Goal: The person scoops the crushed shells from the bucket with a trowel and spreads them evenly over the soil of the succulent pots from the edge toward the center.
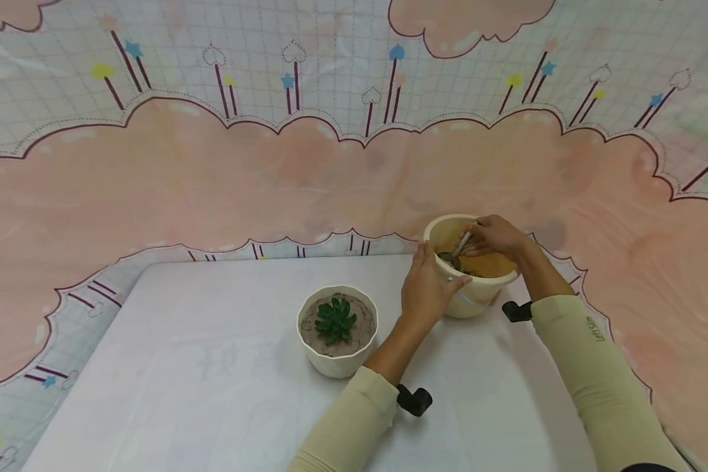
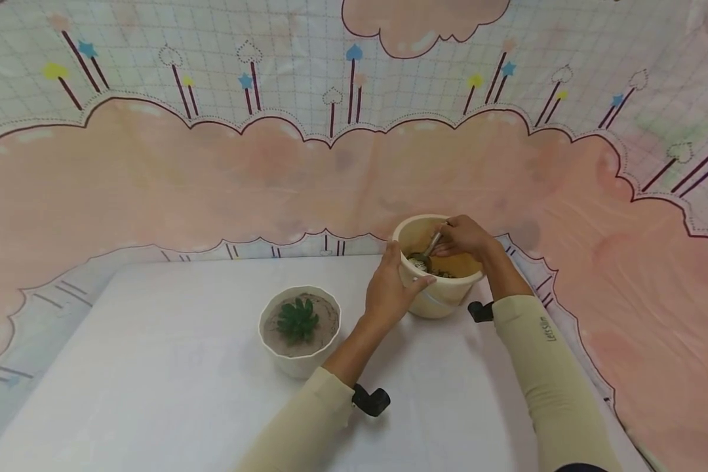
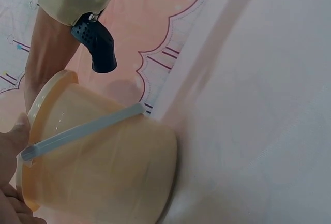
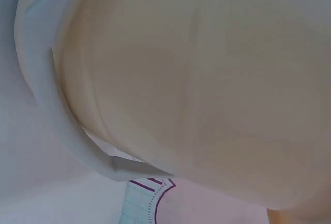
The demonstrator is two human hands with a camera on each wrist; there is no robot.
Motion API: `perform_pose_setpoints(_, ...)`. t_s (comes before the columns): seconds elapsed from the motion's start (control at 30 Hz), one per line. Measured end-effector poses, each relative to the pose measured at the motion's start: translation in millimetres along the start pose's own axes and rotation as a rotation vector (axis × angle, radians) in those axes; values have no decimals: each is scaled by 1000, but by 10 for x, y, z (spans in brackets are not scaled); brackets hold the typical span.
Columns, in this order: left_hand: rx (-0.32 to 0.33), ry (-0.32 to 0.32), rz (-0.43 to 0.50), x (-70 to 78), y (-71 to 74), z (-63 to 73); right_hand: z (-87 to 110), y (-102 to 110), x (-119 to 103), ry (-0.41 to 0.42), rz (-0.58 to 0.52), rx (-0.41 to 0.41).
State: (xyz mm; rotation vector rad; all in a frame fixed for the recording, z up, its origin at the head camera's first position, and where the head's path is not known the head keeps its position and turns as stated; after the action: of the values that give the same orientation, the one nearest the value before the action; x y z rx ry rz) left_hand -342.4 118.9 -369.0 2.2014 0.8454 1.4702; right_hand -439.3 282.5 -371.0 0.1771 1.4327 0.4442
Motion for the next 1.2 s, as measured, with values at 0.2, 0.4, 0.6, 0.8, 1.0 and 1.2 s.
perform_pose_setpoints(0.2, -3, 15, 4, -24, -13, 18, 32, -97, 50, -34, 29, -99)
perform_pose_setpoints(0.4, 3, 15, -4, -34, -12, 16, 29, -132, 42, -31, 51, -110)
perform_pose_setpoints(0.6, 2, 6, -23, -29, 0, 16, 33, -114, 42, -36, 93, -74)
perform_pose_setpoints(0.8, 1, -5, -24, -29, 2, 8, 42, -81, 49, -69, 111, -22)
perform_pose_setpoints(1.0, 2, -4, -18, -33, -6, -10, 40, -66, 51, -103, 99, -9)
perform_pose_setpoints(1.2, -3, 1, -13, -24, -7, -11, 59, -56, 72, -151, 25, -15)
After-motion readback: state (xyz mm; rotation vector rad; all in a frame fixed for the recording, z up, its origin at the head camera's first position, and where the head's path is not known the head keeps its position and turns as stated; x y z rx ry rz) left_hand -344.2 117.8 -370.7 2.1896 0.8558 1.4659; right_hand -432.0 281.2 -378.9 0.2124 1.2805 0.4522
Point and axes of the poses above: each hand's wrist, its own z-axis away from the middle knuckle, its own y-axis out of the back of the hand, x = y × z, the point moved 10 cm from there along -z, towards the middle knuckle, and after that the axes turned 11 degrees about x, right-handed, at the moved point
